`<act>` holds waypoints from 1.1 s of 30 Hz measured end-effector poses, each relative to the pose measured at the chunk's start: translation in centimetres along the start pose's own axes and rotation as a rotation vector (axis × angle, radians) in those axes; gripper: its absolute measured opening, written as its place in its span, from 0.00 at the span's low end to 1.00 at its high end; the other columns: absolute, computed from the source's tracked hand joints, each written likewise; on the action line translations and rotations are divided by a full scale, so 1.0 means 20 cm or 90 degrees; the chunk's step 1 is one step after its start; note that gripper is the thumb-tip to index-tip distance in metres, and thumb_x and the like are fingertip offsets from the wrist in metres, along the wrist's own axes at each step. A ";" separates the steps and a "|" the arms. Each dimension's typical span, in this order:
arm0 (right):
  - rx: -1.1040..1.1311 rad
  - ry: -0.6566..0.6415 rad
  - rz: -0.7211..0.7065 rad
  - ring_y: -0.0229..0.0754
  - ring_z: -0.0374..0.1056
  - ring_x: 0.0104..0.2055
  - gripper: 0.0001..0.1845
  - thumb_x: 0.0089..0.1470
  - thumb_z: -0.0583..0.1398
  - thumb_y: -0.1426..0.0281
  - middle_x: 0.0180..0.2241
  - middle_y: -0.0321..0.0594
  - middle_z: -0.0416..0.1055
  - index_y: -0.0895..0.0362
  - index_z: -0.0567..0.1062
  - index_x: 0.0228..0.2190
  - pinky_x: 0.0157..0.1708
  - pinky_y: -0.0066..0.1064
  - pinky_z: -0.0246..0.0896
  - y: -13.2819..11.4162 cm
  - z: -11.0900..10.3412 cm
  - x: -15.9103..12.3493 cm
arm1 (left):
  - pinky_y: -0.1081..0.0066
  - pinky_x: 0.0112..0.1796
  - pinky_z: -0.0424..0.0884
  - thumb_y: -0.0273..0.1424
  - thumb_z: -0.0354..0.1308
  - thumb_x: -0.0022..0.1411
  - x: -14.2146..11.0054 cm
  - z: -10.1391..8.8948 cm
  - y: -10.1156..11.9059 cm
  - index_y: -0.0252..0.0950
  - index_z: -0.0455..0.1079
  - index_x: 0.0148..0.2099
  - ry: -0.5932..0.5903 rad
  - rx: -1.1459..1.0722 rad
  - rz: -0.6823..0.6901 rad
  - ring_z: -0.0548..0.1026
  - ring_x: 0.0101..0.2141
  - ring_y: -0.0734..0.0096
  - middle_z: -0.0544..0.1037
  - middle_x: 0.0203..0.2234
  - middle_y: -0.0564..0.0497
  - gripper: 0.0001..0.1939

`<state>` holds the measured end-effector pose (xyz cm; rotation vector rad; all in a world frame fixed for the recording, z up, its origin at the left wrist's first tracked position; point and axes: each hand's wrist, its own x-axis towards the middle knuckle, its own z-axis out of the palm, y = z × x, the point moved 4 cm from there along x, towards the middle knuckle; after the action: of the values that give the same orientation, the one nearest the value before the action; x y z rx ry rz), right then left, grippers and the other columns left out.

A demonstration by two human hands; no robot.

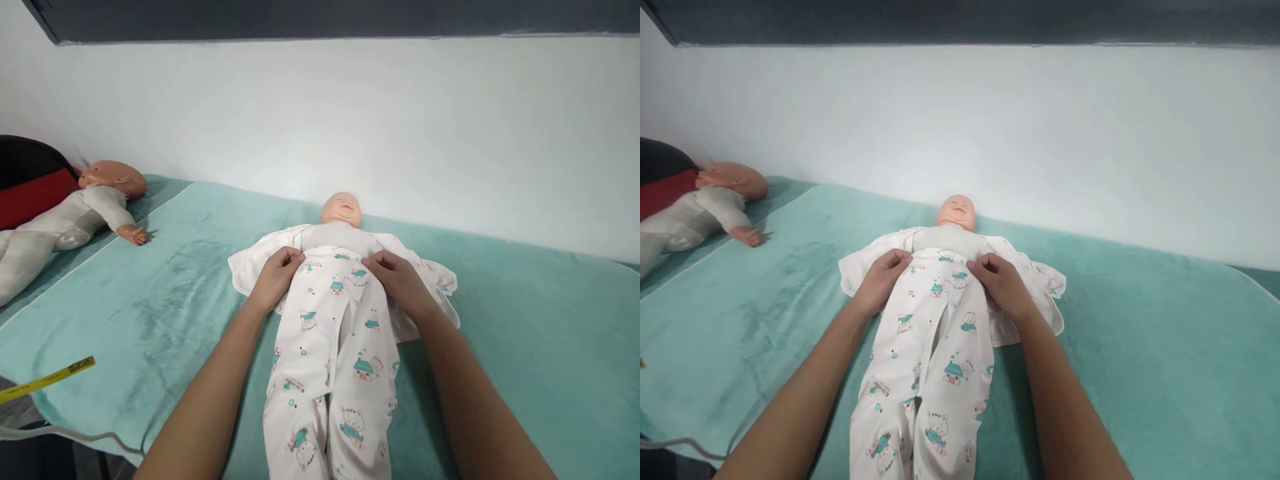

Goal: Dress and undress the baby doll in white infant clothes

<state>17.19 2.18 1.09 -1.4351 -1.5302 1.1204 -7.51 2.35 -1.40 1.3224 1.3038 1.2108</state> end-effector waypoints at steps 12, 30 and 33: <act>0.006 -0.174 -0.011 0.34 0.56 0.26 0.19 0.52 0.62 0.52 0.25 0.32 0.63 0.56 0.71 0.28 0.26 0.28 0.51 -0.02 -0.07 -0.03 | 0.68 0.43 0.64 0.37 0.51 0.64 0.00 -0.02 0.04 0.38 0.64 0.35 0.105 0.136 0.078 0.70 0.38 0.68 0.74 0.35 0.52 0.09; 0.111 -0.278 0.030 0.46 0.70 0.41 0.16 0.41 0.69 0.63 0.36 0.39 0.76 0.56 0.77 0.33 0.43 0.38 0.64 0.04 -0.07 -0.13 | 0.69 0.35 0.72 0.28 0.63 0.48 -0.08 -0.08 0.08 0.37 0.75 0.41 -0.263 -0.010 -0.118 0.76 0.37 0.63 0.80 0.37 0.47 0.15; 0.138 -0.272 0.024 0.44 0.69 0.39 0.16 0.41 0.69 0.63 0.36 0.39 0.75 0.57 0.77 0.32 0.42 0.37 0.64 0.02 -0.05 -0.13 | 0.69 0.35 0.72 0.29 0.63 0.49 -0.09 -0.09 0.09 0.36 0.75 0.41 -0.278 -0.031 -0.129 0.77 0.37 0.63 0.80 0.38 0.46 0.14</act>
<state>18.52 -0.23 1.07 -1.1287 -1.6063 1.6408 -9.04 0.32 0.47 1.2941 1.0540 0.7558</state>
